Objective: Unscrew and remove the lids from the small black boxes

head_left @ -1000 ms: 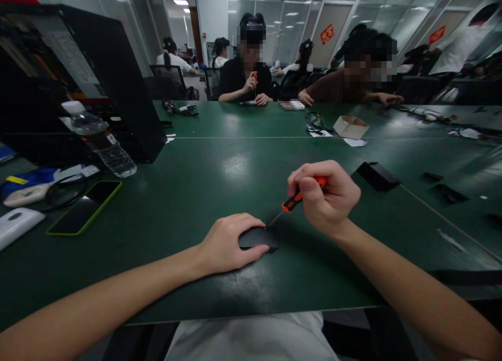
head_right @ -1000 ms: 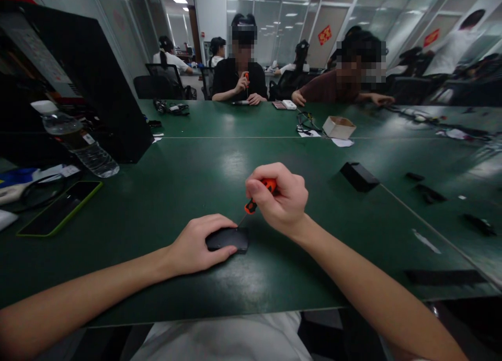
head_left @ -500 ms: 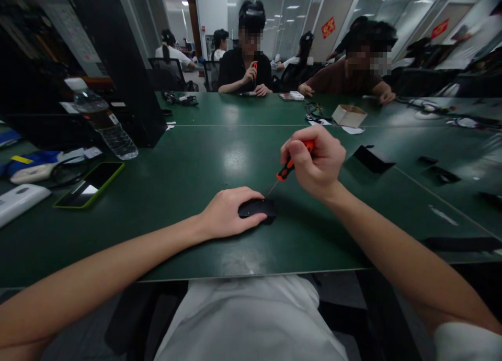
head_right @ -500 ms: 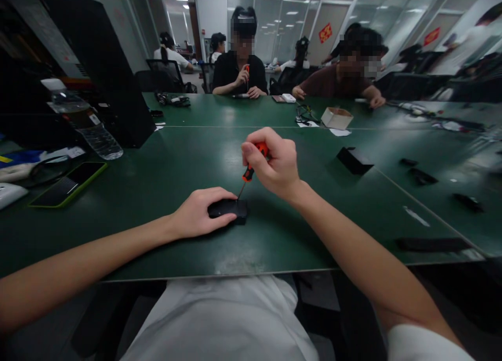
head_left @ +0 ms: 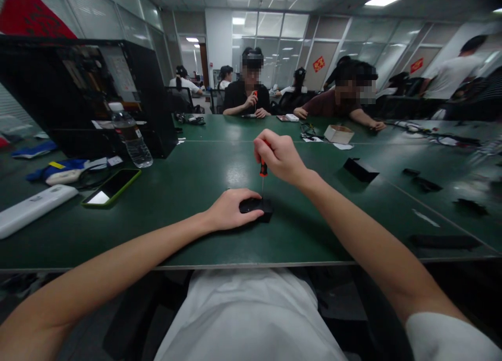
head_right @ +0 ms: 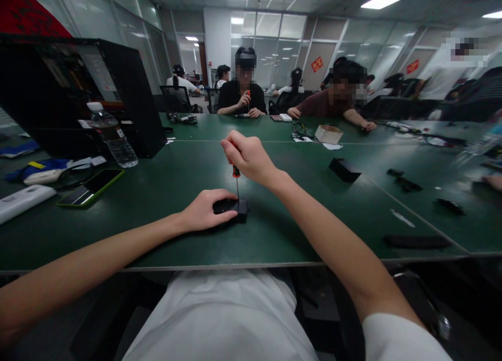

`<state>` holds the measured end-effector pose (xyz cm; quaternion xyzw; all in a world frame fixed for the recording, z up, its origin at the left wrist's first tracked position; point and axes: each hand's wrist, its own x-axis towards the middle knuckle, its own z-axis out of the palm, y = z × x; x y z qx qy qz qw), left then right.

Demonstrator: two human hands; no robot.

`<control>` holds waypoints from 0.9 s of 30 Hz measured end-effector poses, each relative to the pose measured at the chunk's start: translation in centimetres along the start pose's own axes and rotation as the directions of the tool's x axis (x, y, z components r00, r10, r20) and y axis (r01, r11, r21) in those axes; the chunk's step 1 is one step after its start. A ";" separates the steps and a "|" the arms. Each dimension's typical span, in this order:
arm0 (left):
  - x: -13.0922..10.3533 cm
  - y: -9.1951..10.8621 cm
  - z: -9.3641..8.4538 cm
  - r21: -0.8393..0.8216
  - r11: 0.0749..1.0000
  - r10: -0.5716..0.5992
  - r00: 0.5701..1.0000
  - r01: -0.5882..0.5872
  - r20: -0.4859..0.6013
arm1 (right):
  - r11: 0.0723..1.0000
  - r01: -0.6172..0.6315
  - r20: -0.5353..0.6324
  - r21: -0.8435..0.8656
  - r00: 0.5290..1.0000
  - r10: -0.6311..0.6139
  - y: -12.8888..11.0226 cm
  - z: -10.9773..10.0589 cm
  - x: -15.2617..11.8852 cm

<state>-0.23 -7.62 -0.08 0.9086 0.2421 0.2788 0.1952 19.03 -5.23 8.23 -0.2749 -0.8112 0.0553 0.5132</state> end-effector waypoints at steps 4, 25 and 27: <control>0.1 0.0 0.1 -0.022 0.999 -0.036 0.999 0.036 0.000 | 0.999 -0.029 -0.090 -0.030 0.996 0.026 1.2 1.2 0.2; 0.3 -0.1 0.2 -0.088 0.993 -0.075 0.997 0.074 -0.001 | 0.461 -0.325 0.075 0.826 0.873 0.482 0.8 0.0 -1.9; 0.3 -0.1 0.2 -0.081 0.994 -0.072 0.997 0.072 0.004 | 0.340 -0.389 0.180 0.856 0.842 0.509 0.1 0.2 -2.1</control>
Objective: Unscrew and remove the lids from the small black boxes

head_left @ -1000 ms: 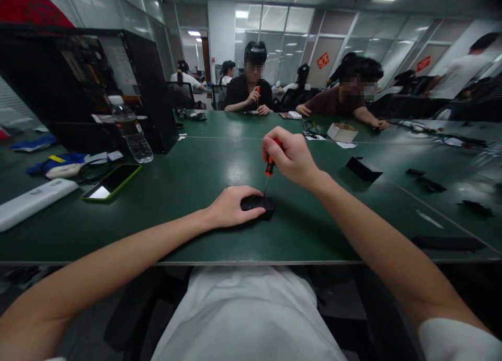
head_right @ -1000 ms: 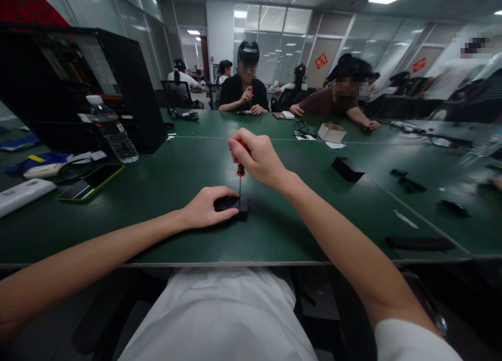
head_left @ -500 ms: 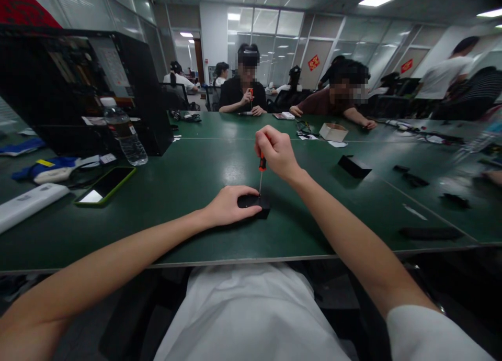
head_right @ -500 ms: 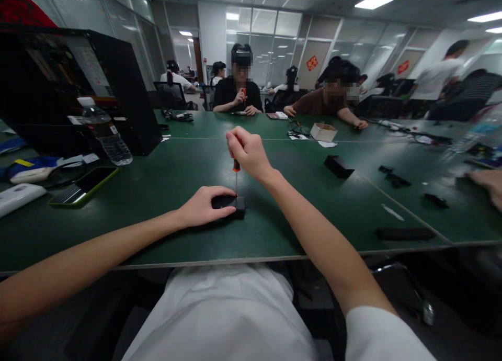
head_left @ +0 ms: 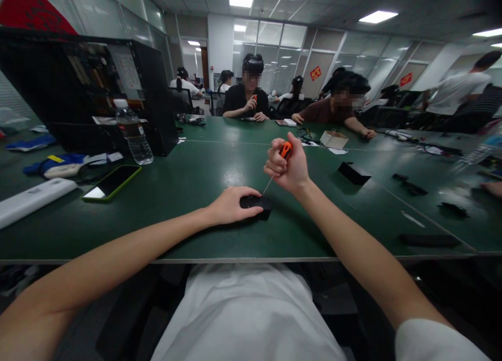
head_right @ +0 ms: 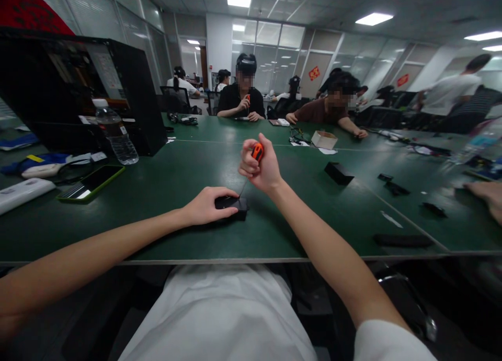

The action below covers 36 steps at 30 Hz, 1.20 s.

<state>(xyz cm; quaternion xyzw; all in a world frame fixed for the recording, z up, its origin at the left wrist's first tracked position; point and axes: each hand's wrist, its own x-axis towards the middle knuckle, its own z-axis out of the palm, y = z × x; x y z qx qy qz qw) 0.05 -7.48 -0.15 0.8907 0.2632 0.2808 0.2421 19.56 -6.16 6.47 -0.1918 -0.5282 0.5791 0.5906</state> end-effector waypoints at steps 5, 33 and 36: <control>-0.2 -0.1 -0.1 0.006 1.000 -0.006 1.000 0.006 -0.016 | 0.983 -0.084 -0.006 0.162 0.996 0.086 0.2 0.7 -0.3; -0.7 -0.1 0.2 0.003 0.997 -0.082 0.996 0.082 -0.031 | 0.953 -0.091 0.095 0.291 0.993 0.066 1.2 0.4 0.1; -0.7 0.0 0.2 -0.016 0.995 -0.101 0.994 0.100 -0.042 | 0.961 -0.101 0.095 0.256 0.992 0.079 1.3 0.6 -0.2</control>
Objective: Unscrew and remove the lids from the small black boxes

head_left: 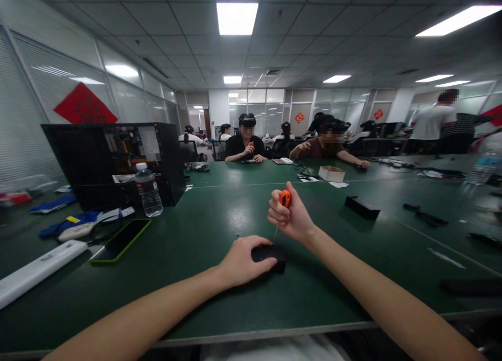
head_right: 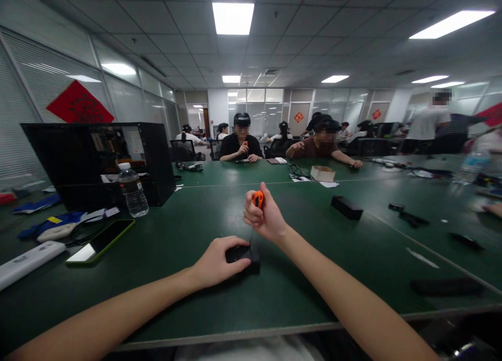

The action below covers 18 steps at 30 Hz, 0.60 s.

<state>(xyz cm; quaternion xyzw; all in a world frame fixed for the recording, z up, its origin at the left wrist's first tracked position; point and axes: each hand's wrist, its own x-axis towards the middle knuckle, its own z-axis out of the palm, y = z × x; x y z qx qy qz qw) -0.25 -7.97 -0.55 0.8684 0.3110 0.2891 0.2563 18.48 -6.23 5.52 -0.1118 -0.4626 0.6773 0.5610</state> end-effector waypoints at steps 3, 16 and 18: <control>0.0 0.2 0.1 -0.023 1.000 -0.014 1.000 0.014 -0.010 | 0.999 0.039 -0.065 -0.010 0.997 -0.040 0.4 0.0 -0.1; 0.2 0.1 0.3 -0.044 0.999 -0.006 1.000 0.006 -0.003 | 0.992 0.114 -0.155 -0.051 0.980 -0.121 1.0 1.2 0.3; 0.4 -0.1 0.3 -0.040 0.999 0.006 1.000 -0.006 0.012 | 0.996 0.076 -0.111 -0.054 0.990 -0.082 1.1 1.2 0.1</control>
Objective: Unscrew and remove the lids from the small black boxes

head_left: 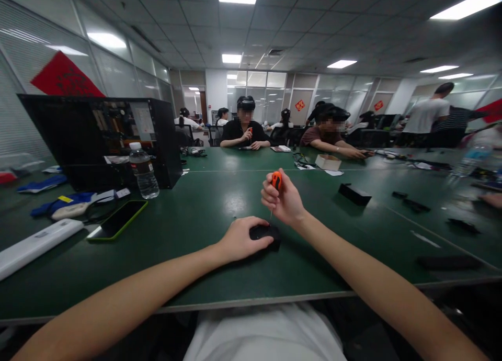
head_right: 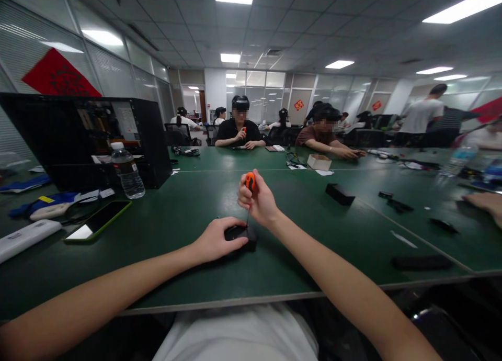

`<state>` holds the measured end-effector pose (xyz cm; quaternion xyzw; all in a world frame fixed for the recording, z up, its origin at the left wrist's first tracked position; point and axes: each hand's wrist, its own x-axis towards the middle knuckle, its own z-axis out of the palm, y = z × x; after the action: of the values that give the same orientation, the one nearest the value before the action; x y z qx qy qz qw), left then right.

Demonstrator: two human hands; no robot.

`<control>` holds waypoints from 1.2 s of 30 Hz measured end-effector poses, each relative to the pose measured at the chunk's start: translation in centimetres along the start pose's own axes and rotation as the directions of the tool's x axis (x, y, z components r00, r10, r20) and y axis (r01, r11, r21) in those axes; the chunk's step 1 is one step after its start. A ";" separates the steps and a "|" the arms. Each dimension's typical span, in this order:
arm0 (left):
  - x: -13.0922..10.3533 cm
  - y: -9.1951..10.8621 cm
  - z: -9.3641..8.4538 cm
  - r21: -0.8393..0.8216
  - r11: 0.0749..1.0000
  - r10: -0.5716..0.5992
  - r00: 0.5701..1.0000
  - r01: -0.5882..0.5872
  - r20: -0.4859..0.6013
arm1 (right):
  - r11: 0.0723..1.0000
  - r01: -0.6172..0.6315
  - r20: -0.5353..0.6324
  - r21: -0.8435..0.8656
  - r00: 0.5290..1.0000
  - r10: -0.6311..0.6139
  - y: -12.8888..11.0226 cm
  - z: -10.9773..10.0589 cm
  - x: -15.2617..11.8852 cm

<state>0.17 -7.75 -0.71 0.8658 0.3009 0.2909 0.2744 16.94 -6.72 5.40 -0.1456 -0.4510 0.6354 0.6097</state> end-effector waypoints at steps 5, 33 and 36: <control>0.3 -0.5 -0.6 0.010 0.995 0.098 0.991 -0.099 0.089 | 0.999 0.001 -0.040 -0.034 0.999 -0.003 0.2 -0.6 -0.1; 0.5 -0.7 -1.5 0.014 0.986 0.162 0.976 -0.166 0.147 | 0.498 0.409 0.116 -0.764 0.847 -0.518 1.2 -0.7 -2.6; 0.5 -0.8 -1.5 0.019 0.984 0.173 0.975 -0.178 0.142 | 0.517 0.399 0.111 -0.758 0.859 -0.500 1.2 -0.4 -2.8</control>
<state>-0.76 -6.39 -0.09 0.9114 0.2078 0.2478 0.2544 17.10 -8.88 3.26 -0.3032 -0.6581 0.1971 0.6604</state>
